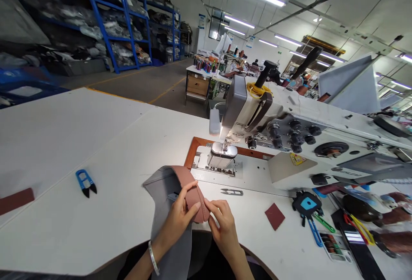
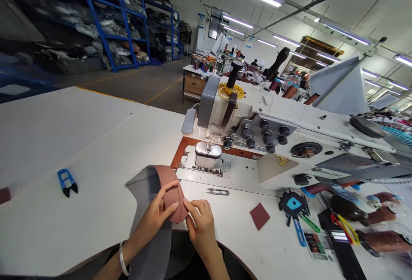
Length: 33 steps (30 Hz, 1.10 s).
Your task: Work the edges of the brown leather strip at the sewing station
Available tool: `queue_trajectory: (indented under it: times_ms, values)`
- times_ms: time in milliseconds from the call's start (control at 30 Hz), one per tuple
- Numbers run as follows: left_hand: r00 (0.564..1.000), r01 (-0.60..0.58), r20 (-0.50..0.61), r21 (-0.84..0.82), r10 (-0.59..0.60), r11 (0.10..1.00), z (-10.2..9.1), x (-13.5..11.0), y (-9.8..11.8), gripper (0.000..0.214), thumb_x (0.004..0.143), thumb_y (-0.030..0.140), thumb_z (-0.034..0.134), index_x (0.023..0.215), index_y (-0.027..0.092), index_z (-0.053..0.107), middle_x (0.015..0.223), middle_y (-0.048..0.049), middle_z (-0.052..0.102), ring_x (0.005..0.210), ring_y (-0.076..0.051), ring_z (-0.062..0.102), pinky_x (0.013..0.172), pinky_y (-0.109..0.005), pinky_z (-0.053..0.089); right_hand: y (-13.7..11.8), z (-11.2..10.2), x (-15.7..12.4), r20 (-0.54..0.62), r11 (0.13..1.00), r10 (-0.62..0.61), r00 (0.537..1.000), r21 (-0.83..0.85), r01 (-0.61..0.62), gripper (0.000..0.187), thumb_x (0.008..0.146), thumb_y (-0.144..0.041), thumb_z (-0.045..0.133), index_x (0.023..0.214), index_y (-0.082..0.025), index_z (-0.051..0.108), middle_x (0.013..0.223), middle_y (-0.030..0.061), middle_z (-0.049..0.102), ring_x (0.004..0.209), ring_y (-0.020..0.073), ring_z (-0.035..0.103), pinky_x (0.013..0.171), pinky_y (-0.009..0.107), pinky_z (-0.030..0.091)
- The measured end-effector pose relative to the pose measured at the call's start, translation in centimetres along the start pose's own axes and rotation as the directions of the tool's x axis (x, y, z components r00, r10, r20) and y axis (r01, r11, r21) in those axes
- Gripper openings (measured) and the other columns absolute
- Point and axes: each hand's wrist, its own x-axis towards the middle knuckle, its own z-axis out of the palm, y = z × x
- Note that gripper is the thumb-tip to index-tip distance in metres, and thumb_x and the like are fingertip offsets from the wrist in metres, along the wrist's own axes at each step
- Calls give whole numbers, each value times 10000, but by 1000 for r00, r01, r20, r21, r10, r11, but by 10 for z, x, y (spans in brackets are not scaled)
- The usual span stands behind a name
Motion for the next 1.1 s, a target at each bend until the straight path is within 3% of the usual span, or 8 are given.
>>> queue_trajectory:
  times_ms: [233, 433, 533, 633, 733, 833, 967, 1100]
  values:
    - [999, 9, -46, 43, -7, 999, 5, 4, -1, 633, 844, 394, 588, 1425, 188, 444, 1211, -87, 660, 935, -229, 656, 818, -329, 527, 0, -6, 3, 4, 999, -36, 999, -40, 37, 548, 901, -17, 511, 1394, -255, 514, 1056, 73, 671, 933, 207, 582, 767, 361, 560]
    - [998, -5, -58, 68, 9, 998, 6, 9, -3, 626, 836, 358, 597, 1429, 210, 461, 1008, -48, 686, 756, -197, 613, 792, -346, 512, 1, -50, 20, -5, 997, -33, 999, -63, 32, 411, 933, -73, 545, 1292, -272, 570, 1044, 50, 693, 955, 186, 604, 826, 350, 547]
    - [998, 0, -57, 85, 5, 996, 8, 10, -2, 605, 844, 355, 587, 1418, 210, 465, 1029, -49, 682, 689, -177, 573, 759, -338, 503, -2, -60, 28, -59, 995, 87, 994, -45, -90, 247, 957, -163, 552, 1174, -258, 622, 979, 40, 704, 911, 179, 620, 810, 334, 530]
    - [999, -21, -36, 89, 24, 996, 11, 10, -1, 591, 856, 368, 567, 1415, 226, 436, 1205, -66, 636, 635, -139, 508, 699, -317, 480, -7, -44, 34, 7, 933, 349, 937, 88, -348, 166, 932, -337, 608, 1049, -221, 627, 786, 12, 656, 716, 164, 593, 672, 301, 491]
    - [1000, -27, -6, 34, 27, 999, 14, 11, -1, 587, 874, 391, 546, 1417, 230, 393, 1160, -50, 628, 651, -138, 511, 697, -306, 474, -13, -16, 40, 214, 752, 518, 828, 348, -560, 244, 924, -446, 575, 886, -205, 556, 635, -26, 600, 572, 146, 561, 579, 276, 440]
    - [1000, -24, -11, 7, 24, 1000, 15, 12, 0, 570, 878, 388, 543, 1405, 238, 386, 1204, -51, 600, 713, -140, 534, 769, -315, 475, -16, 5, 45, 226, 617, 569, 791, 518, -592, 344, 946, -479, 501, 733, -214, 451, 579, -45, 538, 536, 122, 510, 569, 261, 398]
    - [1000, -13, 12, 12, 13, 1000, 15, 13, 6, 647, 869, 377, 548, 1455, 200, 338, 849, 16, 561, 636, -147, 451, 683, -295, 437, -11, 12, 51, 78, 631, 645, 760, 507, -588, 434, 903, -530, 509, 641, -217, 363, 587, -66, 347, 559, 99, 323, 557, 256, 304]
    - [1000, -21, 3, -13, 21, 1000, 16, 15, 11, 672, 857, 380, 573, 1464, 198, 349, 674, 65, 433, 583, -150, 403, 599, -274, 394, -4, -4, 55, 112, 613, 648, 753, 511, -603, 440, 891, -566, 517, 657, -214, 394, 557, -69, 371, 524, 94, 318, 532, 255, 282]
